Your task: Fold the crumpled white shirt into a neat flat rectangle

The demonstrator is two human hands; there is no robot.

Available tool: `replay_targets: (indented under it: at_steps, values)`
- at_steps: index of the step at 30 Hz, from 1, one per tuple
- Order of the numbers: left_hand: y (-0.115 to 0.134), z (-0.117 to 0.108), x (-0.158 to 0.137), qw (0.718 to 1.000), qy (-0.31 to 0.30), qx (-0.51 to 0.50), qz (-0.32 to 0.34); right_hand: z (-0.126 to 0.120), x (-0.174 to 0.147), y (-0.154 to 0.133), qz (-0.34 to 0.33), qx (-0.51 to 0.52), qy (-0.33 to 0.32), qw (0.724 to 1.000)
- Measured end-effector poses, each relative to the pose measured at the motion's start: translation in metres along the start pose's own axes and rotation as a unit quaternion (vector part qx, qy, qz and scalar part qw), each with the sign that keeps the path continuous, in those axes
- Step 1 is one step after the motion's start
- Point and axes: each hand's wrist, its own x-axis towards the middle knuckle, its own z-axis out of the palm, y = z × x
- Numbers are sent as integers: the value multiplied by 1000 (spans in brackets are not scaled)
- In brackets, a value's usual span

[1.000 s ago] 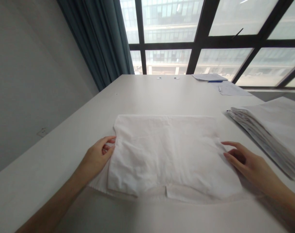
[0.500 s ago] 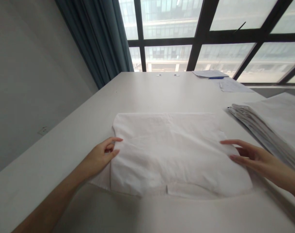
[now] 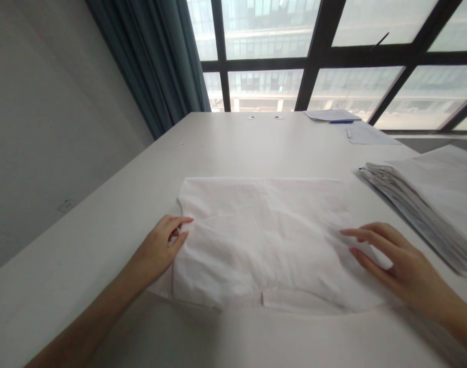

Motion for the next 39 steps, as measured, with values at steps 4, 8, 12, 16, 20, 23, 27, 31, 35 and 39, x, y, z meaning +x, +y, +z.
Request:
replay_targets:
  at_steps: [4, 8, 12, 16, 20, 23, 27, 31, 35, 39]
  values:
    - [3, 4, -5, 988, 80, 97, 87, 14, -1, -33, -144, 15, -95, 985]
    - [31, 4, -18, 967, -13, 73, 242, 29, -3, -47, -218, -1, -182, 959]
    - [53, 7, -31, 917, -172, 49, 356, 25, -3, -48, -194, 36, -238, 951]
    - [57, 7, -32, 904, -219, 43, 366, 16, -1, -45, -120, 110, -262, 951]
    - [58, 1, -29, 900, -239, 9, 364, 22, -2, -37, -68, 139, -211, 965]
    - [59, -3, -28, 897, -253, -4, 363, 30, -5, -31, -119, 69, -211, 968]
    - [62, -6, -28, 894, -268, -1, 359, 32, -8, -29, -161, 10, -236, 958]
    - [68, -16, -26, 894, -271, -11, 357, 16, -5, -35, -155, 48, -257, 953]
    - [63, -21, -12, 898, -272, -18, 345, -9, 12, -33, -121, 120, -308, 936]
    - [31, -14, 31, 956, -131, 43, 258, -18, 44, 7, -6, 117, -199, 973]
